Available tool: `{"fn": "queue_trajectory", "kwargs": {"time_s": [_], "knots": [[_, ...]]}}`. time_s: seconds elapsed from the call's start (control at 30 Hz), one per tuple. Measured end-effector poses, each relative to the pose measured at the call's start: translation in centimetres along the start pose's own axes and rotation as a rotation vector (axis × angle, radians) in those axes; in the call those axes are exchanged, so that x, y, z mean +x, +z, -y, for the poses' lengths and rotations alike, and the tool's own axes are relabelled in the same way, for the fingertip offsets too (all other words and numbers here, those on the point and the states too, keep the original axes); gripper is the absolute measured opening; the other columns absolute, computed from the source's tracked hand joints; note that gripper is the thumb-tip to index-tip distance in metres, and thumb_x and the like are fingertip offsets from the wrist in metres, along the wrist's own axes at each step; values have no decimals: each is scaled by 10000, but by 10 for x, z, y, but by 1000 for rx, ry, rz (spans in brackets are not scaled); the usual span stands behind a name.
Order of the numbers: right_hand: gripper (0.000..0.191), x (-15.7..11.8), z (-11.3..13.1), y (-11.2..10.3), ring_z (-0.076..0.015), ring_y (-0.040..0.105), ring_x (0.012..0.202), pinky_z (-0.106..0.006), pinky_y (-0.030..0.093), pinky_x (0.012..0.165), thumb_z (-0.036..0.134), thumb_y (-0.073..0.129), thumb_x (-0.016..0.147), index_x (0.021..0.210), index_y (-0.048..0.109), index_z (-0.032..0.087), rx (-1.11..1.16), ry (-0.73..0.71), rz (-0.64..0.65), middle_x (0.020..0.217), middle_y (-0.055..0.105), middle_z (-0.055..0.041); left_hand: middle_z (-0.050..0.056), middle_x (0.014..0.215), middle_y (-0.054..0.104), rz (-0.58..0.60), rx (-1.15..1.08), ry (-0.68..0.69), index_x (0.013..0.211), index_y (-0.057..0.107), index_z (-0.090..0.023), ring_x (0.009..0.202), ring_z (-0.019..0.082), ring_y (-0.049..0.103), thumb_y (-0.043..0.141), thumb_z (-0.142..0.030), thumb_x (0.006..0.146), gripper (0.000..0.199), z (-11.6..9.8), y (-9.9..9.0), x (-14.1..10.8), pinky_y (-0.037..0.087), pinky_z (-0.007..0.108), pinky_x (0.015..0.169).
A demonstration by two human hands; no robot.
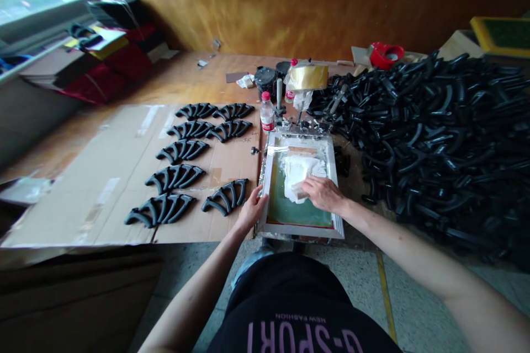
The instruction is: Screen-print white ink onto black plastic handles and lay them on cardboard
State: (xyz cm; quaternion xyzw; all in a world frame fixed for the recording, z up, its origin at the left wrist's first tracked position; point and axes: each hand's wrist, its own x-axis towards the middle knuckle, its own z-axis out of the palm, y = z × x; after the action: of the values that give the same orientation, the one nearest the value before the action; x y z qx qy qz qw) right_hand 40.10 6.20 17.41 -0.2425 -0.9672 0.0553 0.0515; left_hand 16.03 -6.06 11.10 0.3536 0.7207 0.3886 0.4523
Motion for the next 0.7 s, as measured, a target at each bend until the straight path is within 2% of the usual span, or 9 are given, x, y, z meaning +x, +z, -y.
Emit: {"fn": "queue_trajectory", "kwargs": {"time_s": [0.07,0.17,0.23,0.33,0.43,0.5,0.63,0.7], "knots": [[159,-10,1,-4,-181,584,810,-271,409,698,66,527,818,854,638,173,50,-99,18,848,659,-54,55,898,726,14,-14,-7,1313,577,-207,773,193,665,624,-464,813,565,1,0,0,503,264,658],[99,-6,1,-5,-182,572,791,-272,397,677,110,569,811,810,636,182,57,-28,-50,801,650,-43,58,899,721,47,-39,-14,1328,557,-198,723,178,654,619,-490,808,599,0,0,0,488,249,613],[146,-5,6,3,-198,572,823,-284,402,686,91,538,824,858,655,171,3,31,-132,834,658,-66,60,897,715,69,-56,-18,1350,530,-191,675,163,638,608,-514,809,635,-2,-1,-1,464,234,565],[248,-17,18,17,-201,580,841,-295,424,703,61,490,835,978,672,151,-4,-32,-175,913,674,-94,61,881,699,107,-78,-13,1385,480,-182,640,152,617,569,-547,827,673,-3,-1,-3,429,218,514],[183,-21,22,16,-186,603,815,-281,447,707,122,550,851,964,681,180,82,-50,-144,885,681,-64,55,873,683,115,-73,-15,1393,469,-182,650,146,611,549,-551,839,670,-5,-2,-5,421,208,513],[160,-6,16,3,-180,622,814,-273,463,708,199,606,864,1004,681,214,118,39,-157,892,689,-37,45,859,677,122,-62,-22,1411,452,-191,633,136,601,559,-544,837,683,-11,-5,-7,413,201,506],[504,46,-20,-39,-196,642,896,-299,503,757,309,668,854,1341,539,306,102,274,-228,1072,687,-32,-7,704,623,150,-68,9,1486,361,-214,478,108,503,592,-571,815,795,-41,-21,-17,363,201,420],[582,57,-49,-62,-215,646,900,-330,509,776,365,686,839,1388,504,305,58,385,-256,1089,678,-56,-14,662,591,162,-108,54,1457,418,-202,452,100,470,563,-602,828,759,-66,-31,-24,355,204,404]]}}
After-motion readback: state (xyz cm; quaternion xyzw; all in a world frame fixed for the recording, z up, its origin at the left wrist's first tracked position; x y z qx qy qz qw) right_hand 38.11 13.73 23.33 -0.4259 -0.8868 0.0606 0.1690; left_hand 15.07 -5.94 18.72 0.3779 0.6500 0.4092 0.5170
